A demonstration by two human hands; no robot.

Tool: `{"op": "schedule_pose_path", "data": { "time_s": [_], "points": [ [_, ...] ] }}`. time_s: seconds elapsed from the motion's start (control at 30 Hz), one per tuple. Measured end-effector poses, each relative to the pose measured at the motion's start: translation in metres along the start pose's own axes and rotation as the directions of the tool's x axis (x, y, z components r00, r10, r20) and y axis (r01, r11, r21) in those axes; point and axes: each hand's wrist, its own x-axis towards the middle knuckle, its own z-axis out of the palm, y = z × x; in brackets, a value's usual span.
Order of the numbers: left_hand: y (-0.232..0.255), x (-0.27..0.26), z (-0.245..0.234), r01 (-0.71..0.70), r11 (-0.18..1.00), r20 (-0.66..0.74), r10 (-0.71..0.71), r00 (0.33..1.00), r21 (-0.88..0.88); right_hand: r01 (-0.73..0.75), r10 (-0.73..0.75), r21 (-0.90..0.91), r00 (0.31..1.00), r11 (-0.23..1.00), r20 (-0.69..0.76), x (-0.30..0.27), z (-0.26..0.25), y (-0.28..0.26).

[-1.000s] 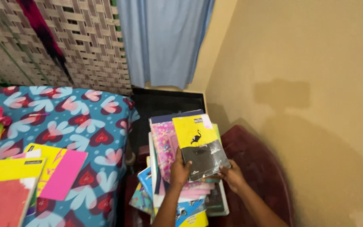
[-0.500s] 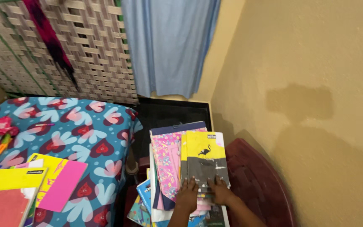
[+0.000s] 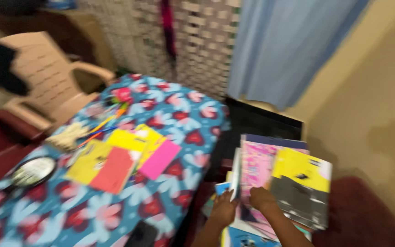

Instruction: The person organizes a cluttered table by sorting books, notebooks, and stationery items. They pick up various books and notebooks, stack them on a nearby chair, and then gather pens and other small items from the table, placing them on a chair.

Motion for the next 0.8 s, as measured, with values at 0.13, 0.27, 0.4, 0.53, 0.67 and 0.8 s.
{"op": "schedule_pose_path", "data": {
  "time_s": [0.13, 0.27, 0.4, 0.53, 0.67, 0.8],
  "points": [
    [-0.111, -0.028, -0.09, 0.292, 0.954, -0.234, -0.27, 0.934, 0.063, 0.119, -0.114, 0.108, 0.992, 0.987, -0.05, 0.035, -0.014, -0.137],
    [-0.222, -0.069, -0.182, 0.422, 0.905, -0.67, -0.279, 0.688, 0.056, 0.422, -0.412, 0.22, 0.907, 0.88, -0.092, 0.07, -0.016, -0.265],
    [-0.302, -0.12, -0.239, 0.581, 0.767, -0.834, -0.488, 0.255, -0.271, 0.689, -0.61, 0.34, 0.725, 0.64, -0.318, 0.103, 0.011, -0.375],
    [-0.343, -0.139, -0.278, 0.501, 0.736, -0.704, -0.642, 0.304, -0.455, 0.73, -0.61, 0.112, 0.636, 0.674, -0.472, 0.16, 0.013, -0.458],
    [-0.352, -0.149, -0.28, 0.238, 0.562, -0.464, -0.807, 0.365, -0.792, 0.757, -0.661, 0.226, 0.648, 0.613, -0.379, 0.214, 0.002, -0.49],
    [-0.347, -0.151, -0.284, -0.173, 0.288, -0.327, -0.905, 0.273, -0.942, 0.544, -0.513, 0.134, 0.833, 0.828, -0.208, 0.222, 0.004, -0.497]
  ]
}}
